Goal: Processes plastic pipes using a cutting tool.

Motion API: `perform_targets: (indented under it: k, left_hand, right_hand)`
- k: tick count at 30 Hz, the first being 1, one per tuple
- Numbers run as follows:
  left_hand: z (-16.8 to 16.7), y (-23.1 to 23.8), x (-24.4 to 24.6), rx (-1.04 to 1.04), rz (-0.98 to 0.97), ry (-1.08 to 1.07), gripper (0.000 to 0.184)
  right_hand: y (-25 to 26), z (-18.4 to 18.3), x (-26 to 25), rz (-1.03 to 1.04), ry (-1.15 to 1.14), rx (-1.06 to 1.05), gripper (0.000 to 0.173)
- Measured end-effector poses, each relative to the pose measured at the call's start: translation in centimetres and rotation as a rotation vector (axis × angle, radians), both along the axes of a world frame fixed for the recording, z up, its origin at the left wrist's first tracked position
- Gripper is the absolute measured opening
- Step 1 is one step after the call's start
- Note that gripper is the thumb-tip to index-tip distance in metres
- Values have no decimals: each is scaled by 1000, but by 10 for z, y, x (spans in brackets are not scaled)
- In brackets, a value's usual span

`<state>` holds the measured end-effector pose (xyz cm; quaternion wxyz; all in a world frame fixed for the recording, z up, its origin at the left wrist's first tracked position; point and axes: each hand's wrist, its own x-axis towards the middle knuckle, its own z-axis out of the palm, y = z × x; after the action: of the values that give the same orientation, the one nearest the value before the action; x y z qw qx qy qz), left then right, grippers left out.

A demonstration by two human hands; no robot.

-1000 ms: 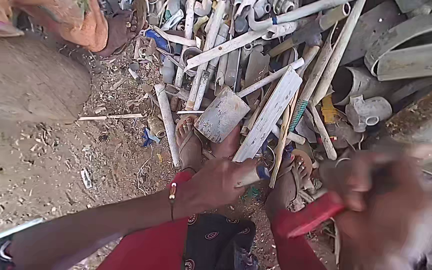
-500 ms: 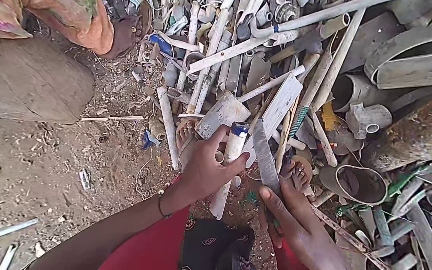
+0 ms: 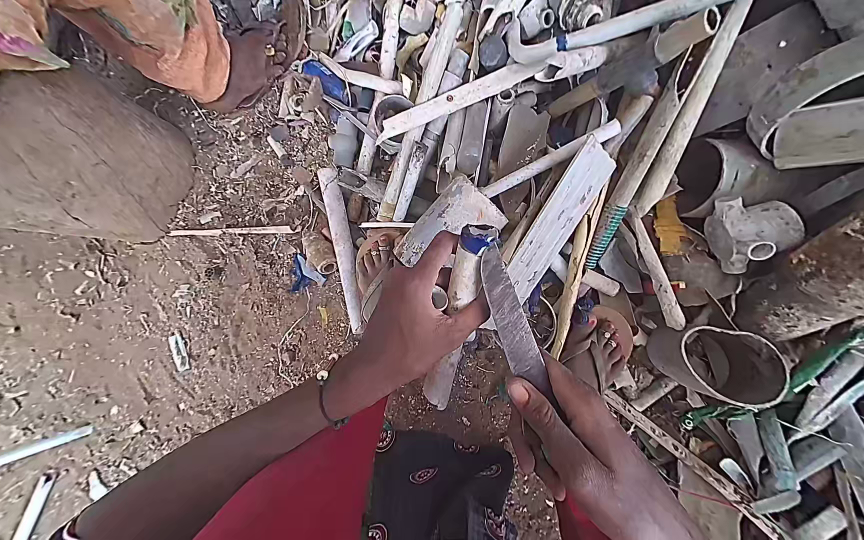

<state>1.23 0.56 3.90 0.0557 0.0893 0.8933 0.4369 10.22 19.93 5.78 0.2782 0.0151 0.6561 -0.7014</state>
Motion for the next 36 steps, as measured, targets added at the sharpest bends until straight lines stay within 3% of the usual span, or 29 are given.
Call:
perform_targets:
  k: [3, 6, 8, 11, 14, 17, 22, 27, 31, 36]
  left_hand:
    - [0, -1, 2, -125, -79, 46, 41]
    - [-5, 1, 14, -178, -377, 86, 31]
    - [-6, 3, 17, -147, -409, -83, 38]
    - [-8, 2, 12, -1, -324, -116, 49]
    - [-3, 1, 4, 213, -437, -224, 55]
    - [-4, 3, 5, 370, -546, -364, 53]
    - [-4, 9, 5, 494, -415, -500, 43]
    - [-5, 16, 0, 336, -278, -254, 31]
    - [1, 20, -5, 374, -198, -203, 31]
    - [2, 21, -5, 402, -166, -57, 21]
  right_hand:
    - [1, -1, 0, -34, -22, -26, 32]
    - [4, -3, -3, -164, -13, -46, 25]
    - [4, -5, -6, -189, 73, -23, 27]
    - [6, -8, -6, -278, 222, 74, 30]
    - [15, -13, -10, -513, 243, 143, 18]
    - [19, -22, -9, -483, 194, 65, 33]
    - [5, -32, -4, -280, -150, -176, 38]
    - [-9, -36, -7, -381, -221, -294, 17]
    - [-11, -39, -8, -434, -177, -249, 17]
    - [-8, -48, -4, -424, 93, 98, 27]
